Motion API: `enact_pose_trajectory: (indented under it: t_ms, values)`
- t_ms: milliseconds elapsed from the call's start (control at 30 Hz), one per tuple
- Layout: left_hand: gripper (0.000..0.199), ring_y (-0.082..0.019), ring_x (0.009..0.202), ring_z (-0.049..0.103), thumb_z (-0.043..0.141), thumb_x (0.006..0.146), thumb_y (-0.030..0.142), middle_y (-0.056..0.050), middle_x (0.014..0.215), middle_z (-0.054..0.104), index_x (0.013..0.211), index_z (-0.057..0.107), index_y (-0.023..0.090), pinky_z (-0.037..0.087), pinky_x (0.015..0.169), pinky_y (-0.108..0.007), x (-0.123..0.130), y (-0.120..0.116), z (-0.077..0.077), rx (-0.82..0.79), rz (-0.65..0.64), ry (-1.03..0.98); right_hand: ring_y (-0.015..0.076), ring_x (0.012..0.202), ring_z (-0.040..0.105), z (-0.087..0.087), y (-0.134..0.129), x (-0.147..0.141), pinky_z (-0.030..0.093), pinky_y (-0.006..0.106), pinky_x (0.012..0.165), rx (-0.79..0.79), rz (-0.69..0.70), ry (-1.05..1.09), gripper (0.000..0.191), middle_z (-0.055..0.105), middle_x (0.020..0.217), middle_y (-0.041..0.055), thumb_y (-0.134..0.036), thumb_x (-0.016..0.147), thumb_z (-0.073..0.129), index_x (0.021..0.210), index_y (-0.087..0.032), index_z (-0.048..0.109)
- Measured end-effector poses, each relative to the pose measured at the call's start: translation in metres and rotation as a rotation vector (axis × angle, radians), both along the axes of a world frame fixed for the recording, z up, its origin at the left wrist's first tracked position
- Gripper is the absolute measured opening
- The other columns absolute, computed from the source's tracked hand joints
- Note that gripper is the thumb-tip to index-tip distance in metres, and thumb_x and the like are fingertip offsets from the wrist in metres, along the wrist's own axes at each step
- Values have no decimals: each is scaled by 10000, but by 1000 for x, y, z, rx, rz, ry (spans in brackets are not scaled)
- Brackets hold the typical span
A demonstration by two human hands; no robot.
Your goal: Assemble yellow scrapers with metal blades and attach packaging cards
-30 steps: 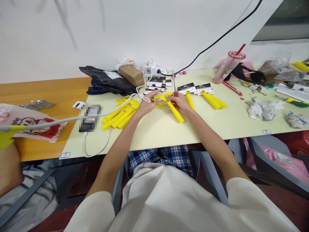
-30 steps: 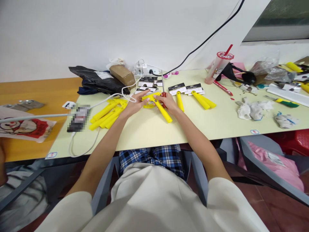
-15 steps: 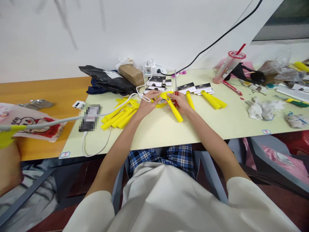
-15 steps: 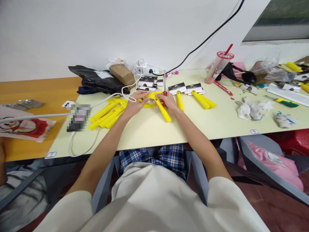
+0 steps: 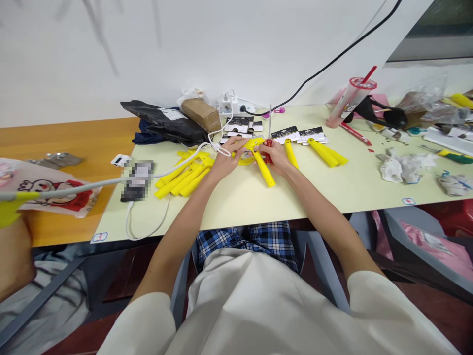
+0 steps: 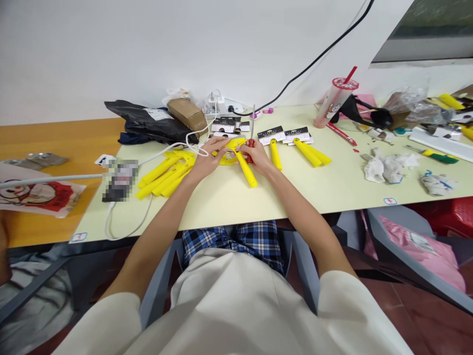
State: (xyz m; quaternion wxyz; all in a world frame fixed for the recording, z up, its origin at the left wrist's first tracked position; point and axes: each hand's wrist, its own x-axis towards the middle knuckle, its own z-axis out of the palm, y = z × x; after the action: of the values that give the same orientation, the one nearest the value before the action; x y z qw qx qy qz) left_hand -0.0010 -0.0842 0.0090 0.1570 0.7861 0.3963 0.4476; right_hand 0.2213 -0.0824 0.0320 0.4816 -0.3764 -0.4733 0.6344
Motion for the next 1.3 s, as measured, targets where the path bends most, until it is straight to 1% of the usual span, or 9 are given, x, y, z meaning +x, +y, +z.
enact_pose_trajectory:
  t_ms: [67, 200, 367, 533, 700, 767, 933, 1100, 1300]
  values:
    - [527, -309, 1385, 685, 548, 1123, 596, -152, 1477, 737, 1472, 770, 269, 587, 1162, -495, 0, 0, -1, 2, 9, -25, 213, 784, 746, 1, 0, -1, 730, 349, 633, 11, 19, 15, 498, 658, 751, -26, -377, 646, 1044, 781, -245, 584]
    - [533, -322, 1410, 680, 589, 1091, 643, -149, 1461, 758, 1409, 807, 275, 525, 1246, -551, 1, 0, -3, 3, 28, -63, 224, 817, 764, 1, -2, -2, 743, 368, 678, 2, 42, 37, 490, 660, 753, -24, -350, 648, 1046, 771, -248, 582]
    - [574, -325, 1391, 681, 572, 1084, 680, -163, 1465, 739, 1359, 828, 247, 499, 1266, -533, 4, 0, -2, 0, 43, -51, 255, 909, 804, 0, -4, -4, 747, 372, 718, -16, 84, 40, 403, 701, 815, -8, -315, 693, 995, 828, -245, 622]
    - [526, -297, 1301, 713, 592, 1087, 652, -147, 1400, 756, 1308, 852, 252, 562, 1182, -481, 5, 0, -1, 7, 82, -84, 290, 973, 821, 1, -4, -5, 755, 402, 733, -37, 74, 32, 412, 734, 875, 15, -301, 695, 994, 837, -246, 611]
    - [507, -277, 1198, 746, 713, 1020, 662, -142, 1343, 772, 1287, 862, 257, 651, 931, -399, 5, 2, -3, -41, 108, -141, 270, 898, 816, -3, -2, -6, 755, 387, 666, -24, 54, 41, 446, 683, 797, -9, -354, 715, 1015, 816, -244, 595]
    - [484, -274, 1168, 753, 754, 997, 644, -144, 1311, 783, 1259, 874, 256, 654, 892, -388, 5, 2, -2, -49, 107, -161, 265, 888, 816, -5, -2, -6, 748, 371, 644, -30, 40, 24, 464, 671, 785, -16, -354, 702, 1020, 810, -248, 582]
    - [418, -273, 1181, 758, 783, 987, 603, -132, 1269, 809, 1219, 889, 272, 653, 963, -413, 4, -1, 2, -66, 67, -176, 253, 859, 812, -7, -1, -7, 732, 345, 597, -21, 25, 15, 465, 685, 801, -18, -340, 683, 1010, 806, -251, 570]
    - [440, -287, 1220, 751, 785, 973, 635, -129, 1285, 804, 1223, 886, 287, 643, 1012, -439, 5, -2, 3, -83, 29, -199, 235, 822, 799, 1, -5, -7, 709, 316, 576, -24, 6, -8, 494, 656, 800, -28, -337, 650, 1030, 818, -255, 573]
    - [627, -316, 1295, 745, 789, 935, 705, -114, 1396, 784, 1429, 794, 319, 632, 1057, -461, 10, 1, 0, -134, -32, -413, 234, 810, 781, 15, -15, -8, 685, 301, 568, 39, -20, 24, 665, 470, 716, -80, -396, 593, 1095, 832, -279, 486]
